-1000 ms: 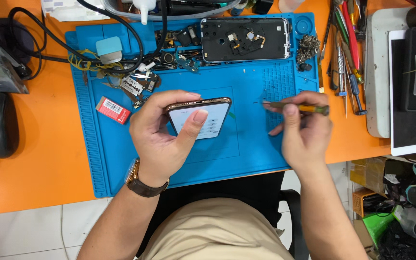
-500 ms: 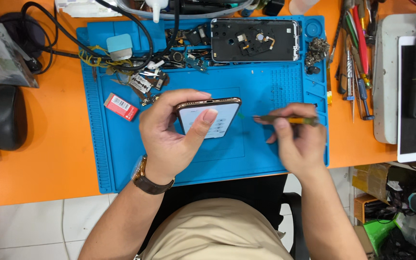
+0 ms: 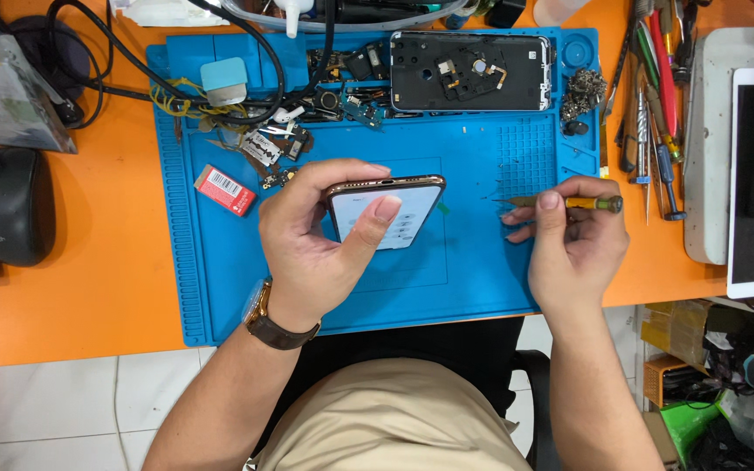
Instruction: The person cleans a smartphone using a steel wool pad and tweezers, then uses a small brush to clean the phone's edges and ports. The person handles the phone, a steel wool pad, tweezers, and a brush on a blue work mat.
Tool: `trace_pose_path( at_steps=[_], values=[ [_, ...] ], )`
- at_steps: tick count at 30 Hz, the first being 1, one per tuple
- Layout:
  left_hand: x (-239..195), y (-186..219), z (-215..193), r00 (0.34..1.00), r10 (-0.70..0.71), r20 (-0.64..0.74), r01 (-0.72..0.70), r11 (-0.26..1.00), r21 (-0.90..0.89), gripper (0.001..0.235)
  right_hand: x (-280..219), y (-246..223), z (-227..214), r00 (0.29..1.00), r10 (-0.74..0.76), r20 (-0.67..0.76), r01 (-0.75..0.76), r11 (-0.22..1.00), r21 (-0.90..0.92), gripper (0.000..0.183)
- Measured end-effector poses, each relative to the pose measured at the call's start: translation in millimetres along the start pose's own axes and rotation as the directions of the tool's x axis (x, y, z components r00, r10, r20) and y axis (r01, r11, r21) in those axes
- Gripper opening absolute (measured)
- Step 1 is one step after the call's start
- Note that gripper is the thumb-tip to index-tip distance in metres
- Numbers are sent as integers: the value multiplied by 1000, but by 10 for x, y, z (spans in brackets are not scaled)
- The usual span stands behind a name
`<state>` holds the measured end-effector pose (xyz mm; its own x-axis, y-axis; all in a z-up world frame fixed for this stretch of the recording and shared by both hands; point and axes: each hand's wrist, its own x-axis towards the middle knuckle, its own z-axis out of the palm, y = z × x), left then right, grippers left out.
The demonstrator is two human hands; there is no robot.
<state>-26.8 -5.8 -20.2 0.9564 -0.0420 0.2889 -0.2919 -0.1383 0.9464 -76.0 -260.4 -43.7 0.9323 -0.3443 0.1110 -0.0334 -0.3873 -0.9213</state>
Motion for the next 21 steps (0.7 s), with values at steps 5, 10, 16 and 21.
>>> trace_pose_path(
  at_steps=[5, 10, 16, 21],
  values=[
    [-5, -6, 7, 1000, 12, -7, -12, 1000, -1, 26, 12, 20, 33, 1000, 29, -3, -29, 998, -59, 16],
    [-3, 3, 4, 1000, 5, -1, -5, 1000, -9, 27, 16, -40, 21, 1000, 17, 17, -16, 999, -45, 18],
    [20, 59, 3, 999, 43, -9, -43, 999, -13, 26, 39, -193, -68, 994, -103, 32, 101, 993, 62, 22],
    [18, 69, -2, 997, 78, -8, -79, 996, -45, 23, 26, -782, -121, 968, -248, 38, 246, 968, 51, 23]
  ],
)
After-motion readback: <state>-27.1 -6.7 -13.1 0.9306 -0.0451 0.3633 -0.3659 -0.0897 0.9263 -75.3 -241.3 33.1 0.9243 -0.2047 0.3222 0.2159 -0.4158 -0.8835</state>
